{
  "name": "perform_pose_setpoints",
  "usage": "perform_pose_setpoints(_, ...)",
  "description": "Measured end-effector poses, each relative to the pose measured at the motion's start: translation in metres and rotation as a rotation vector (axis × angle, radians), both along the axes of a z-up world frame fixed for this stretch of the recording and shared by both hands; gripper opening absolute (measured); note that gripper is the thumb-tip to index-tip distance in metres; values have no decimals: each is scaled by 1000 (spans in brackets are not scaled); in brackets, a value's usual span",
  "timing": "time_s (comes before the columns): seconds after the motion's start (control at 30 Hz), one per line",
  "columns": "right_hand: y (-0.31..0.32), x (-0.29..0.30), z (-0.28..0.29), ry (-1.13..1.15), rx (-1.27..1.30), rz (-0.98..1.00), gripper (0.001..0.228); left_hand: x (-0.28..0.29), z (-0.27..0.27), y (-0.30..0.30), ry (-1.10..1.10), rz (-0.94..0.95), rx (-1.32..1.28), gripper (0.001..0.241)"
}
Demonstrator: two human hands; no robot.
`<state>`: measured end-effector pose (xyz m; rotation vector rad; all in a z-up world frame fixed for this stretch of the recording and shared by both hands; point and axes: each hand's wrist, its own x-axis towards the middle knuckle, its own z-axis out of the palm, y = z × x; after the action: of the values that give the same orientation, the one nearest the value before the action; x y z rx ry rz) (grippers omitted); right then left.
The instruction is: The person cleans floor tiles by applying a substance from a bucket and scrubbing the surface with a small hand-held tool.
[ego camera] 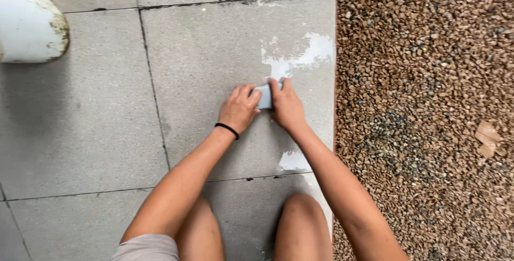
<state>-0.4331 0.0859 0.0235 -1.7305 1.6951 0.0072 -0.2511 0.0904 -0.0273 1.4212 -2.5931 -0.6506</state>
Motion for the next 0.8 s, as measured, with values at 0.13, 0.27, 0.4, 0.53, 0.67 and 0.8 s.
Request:
perform_pose_setpoints(0.13,2,-63,-6,25,10,-70,79,-79,-3,-4,-34,10,6,54)
perform_pose_setpoints(0.27,5,-115,2,131,3,-109,75,-151,-32,-5,42,17,10,50)
perform_pose_setpoints(0.4,9,-137,5,181,-1,-139,74,-187,-30,2,113,79,-123,36)
perform_pose_setpoints(0.53,9,-130,4,167,-32,-142,73,-178,-25,3,116,117,-174,34)
perform_pose_setpoints(0.67,17,-110,4,223,-18,-143,73,-157,-26,5,80,62,-2,54)
perform_pose_setpoints(0.8,27,-85,-12,258,-29,-168,75,-124,-18,10,67,38,62,56)
